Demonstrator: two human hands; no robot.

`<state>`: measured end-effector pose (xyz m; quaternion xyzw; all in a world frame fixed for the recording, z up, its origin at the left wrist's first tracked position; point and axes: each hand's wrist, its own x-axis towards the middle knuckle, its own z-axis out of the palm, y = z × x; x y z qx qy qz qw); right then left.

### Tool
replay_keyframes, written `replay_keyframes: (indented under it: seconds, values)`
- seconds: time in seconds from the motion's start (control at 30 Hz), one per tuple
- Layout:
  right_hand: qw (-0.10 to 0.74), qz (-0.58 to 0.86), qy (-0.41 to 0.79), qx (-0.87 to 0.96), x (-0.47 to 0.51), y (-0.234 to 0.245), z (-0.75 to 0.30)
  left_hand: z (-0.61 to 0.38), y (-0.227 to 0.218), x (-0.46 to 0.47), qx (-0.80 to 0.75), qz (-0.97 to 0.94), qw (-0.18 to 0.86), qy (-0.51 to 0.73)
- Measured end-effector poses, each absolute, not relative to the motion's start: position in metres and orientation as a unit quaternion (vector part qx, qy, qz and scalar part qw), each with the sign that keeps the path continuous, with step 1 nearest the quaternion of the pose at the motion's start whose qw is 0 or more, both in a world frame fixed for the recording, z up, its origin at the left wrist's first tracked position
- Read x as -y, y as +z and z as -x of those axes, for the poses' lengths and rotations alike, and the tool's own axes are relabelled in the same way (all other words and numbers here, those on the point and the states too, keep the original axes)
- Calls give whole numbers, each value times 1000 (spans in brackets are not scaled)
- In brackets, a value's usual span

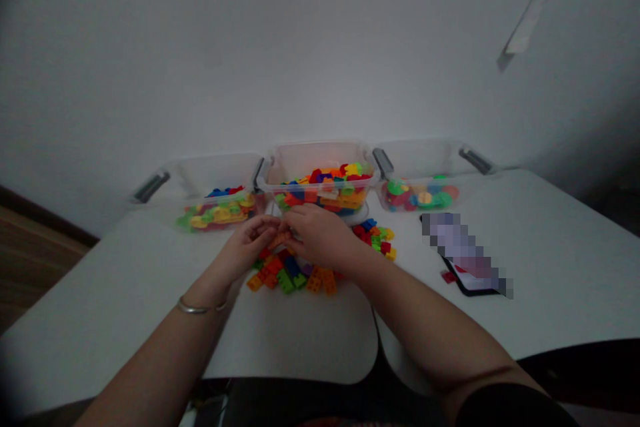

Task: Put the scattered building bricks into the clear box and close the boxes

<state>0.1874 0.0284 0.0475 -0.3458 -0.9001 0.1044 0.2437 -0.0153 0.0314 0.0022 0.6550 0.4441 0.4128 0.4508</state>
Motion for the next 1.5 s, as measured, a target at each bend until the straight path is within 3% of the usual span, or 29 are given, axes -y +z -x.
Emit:
replay_keyframes:
  seconds: [0.1,0.3,0.4,0.7,1.0,1.23,1.5]
  values:
    - [273,337,95,896,-31,51,-191,17,3,-31,-468,-676,406,400]
    - [372,392,-5,841,-38,73,-216,26,2,-33,-490,-780,184,344]
    - [396,460,-54,793,-46,81,-235,30,-1,-36,-491,-802,135,311]
    - [340,591,-110,723,-62,76,-266,38,-6,-39,-547,-794,80,254]
    - [321,579,-125,739,-68,68,-258,45,-6,-38,-614,-771,-15,169]
    - [235,600,-147,750,-64,74,-250,47,-12,-37,-639,-752,-13,161]
    - [196,570,-157,783,-64,70,-247,42,-14,-42,-585,-781,96,194]
